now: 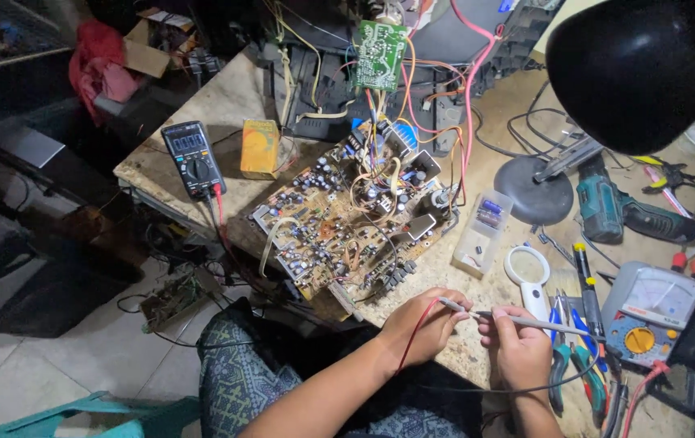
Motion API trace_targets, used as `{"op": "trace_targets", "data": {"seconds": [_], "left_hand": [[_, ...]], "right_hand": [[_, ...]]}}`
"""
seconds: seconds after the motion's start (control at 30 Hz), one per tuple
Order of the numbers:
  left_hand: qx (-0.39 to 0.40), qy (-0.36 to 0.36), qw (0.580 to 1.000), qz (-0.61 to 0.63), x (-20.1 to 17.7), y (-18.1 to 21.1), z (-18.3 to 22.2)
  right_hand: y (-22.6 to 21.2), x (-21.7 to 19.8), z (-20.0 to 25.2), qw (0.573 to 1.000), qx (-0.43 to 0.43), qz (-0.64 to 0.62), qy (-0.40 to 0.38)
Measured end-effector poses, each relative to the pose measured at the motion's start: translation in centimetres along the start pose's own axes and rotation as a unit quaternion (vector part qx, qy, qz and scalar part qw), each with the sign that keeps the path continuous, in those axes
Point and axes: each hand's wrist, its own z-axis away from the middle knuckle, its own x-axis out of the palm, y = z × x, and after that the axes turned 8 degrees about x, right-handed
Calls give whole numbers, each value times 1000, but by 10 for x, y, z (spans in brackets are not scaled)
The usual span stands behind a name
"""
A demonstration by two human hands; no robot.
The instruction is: Repairing a television circuit board by desoldering components, inspecting the board, and testing circuits with a multimeter.
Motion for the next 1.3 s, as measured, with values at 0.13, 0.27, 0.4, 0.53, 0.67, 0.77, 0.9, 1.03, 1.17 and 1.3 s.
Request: {"op": "trace_targets", "data": {"seconds": [0.13, 0.27, 0.4, 0.53, 0.67, 0.77, 0.9, 1.03, 1.17, 1.3], "left_hand": [[-5, 6, 1000, 8, 0, 1, 3], [7, 18, 1000, 1, 3, -3, 5], [-26, 8, 999, 21, -2, -2, 5], [-2, 12, 999, 32, 4, -4, 0], [64, 3, 997, -51, 12, -19, -4], [62, 3, 996, -62, 14, -17, -7], [62, 8, 996, -65, 19, -21, -6], [70, 18, 995, -62, 19, -21, -6], [77, 15, 995, -56, 13, -11, -5], [87, 20, 994, -65, 17, -18, -6]], "right_hand": [[-1, 1, 2, 1000, 0, 8, 8], [-5, 3, 7, 1000, 3, 10, 19], [0, 5, 1, 1000, -1, 6, 24], [12, 3, -7, 1000, -14, -19, 15], [19, 1, -12, 996, -22, -83, 15], [13, 0, -9, 997, -17, -74, 11], [9, -1, -7, 997, -19, -72, 9], [7, -1, -5, 998, -15, -66, 4], [13, -1, -9, 998, -18, -64, 2], [11, -2, -8, 998, -22, -65, -1]]}}
